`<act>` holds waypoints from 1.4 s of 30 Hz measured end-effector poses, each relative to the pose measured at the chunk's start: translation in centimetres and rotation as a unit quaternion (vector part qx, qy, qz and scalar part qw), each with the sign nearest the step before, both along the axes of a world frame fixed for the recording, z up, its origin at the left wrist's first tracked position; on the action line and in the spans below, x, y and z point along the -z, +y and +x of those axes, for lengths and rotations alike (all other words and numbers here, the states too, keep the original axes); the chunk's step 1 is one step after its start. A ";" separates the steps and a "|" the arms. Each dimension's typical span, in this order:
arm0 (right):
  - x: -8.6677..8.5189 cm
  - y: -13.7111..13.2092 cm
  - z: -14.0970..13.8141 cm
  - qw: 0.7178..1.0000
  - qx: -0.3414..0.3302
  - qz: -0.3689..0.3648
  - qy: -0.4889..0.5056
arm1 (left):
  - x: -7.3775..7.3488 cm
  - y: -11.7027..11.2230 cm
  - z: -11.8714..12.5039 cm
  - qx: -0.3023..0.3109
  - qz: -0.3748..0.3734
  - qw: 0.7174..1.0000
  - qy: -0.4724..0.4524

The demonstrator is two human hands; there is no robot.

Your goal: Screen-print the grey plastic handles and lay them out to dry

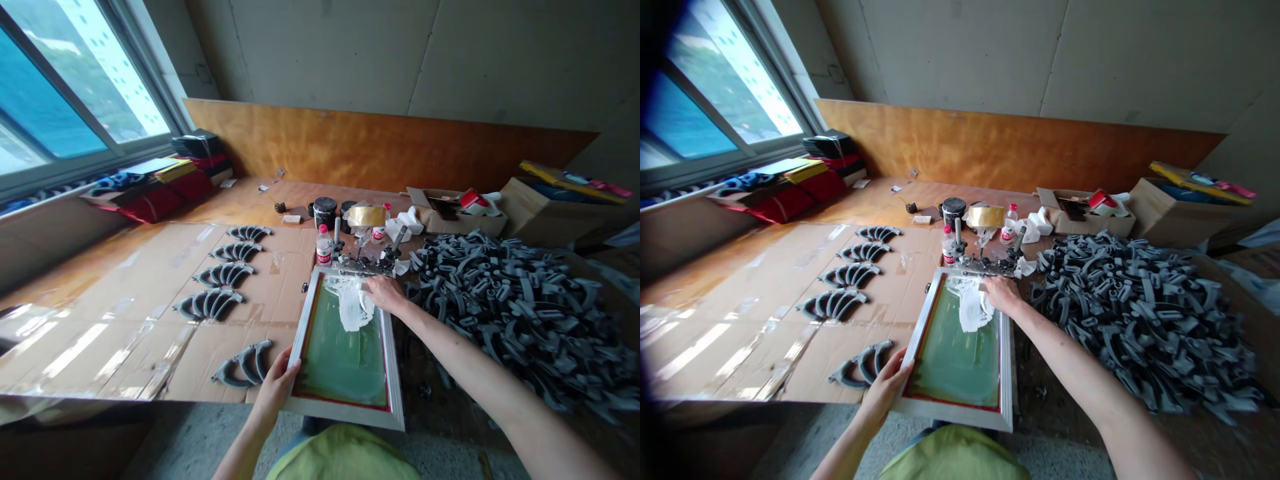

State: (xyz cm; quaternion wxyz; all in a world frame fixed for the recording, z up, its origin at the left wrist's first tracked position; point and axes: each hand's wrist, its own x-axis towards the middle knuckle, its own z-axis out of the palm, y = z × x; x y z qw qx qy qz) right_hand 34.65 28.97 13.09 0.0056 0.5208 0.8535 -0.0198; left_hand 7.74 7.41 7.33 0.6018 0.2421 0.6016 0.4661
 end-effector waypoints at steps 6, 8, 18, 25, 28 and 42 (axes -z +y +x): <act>-0.3 -0.6 -0.5 0.998 0.059 -0.001 -0.004 | 0.3 0.2 0.3 -0.002 0.011 1.000 0.007; 0.5 -0.7 -0.9 0.997 0.073 0.012 -0.002 | 0.2 0.2 0.4 -0.007 0.010 1.000 0.011; 2.3 -3.9 -1.7 0.984 -0.159 0.000 0.074 | 0.1 0.3 0.6 -0.025 -0.011 0.999 0.017; 1.9 -5.7 1.4 0.958 -0.275 -0.022 0.079 | 1.0 0.2 0.8 -0.046 -0.011 0.998 0.041; 1.3 -6.1 2.1 0.953 -0.290 -0.034 0.076 | 0.9 0.2 0.7 -0.047 -0.012 0.998 0.034; 4.4 -7.9 1.1 0.963 -0.223 0.029 0.149 | -0.7 0.2 0.6 -0.029 -0.012 0.999 0.001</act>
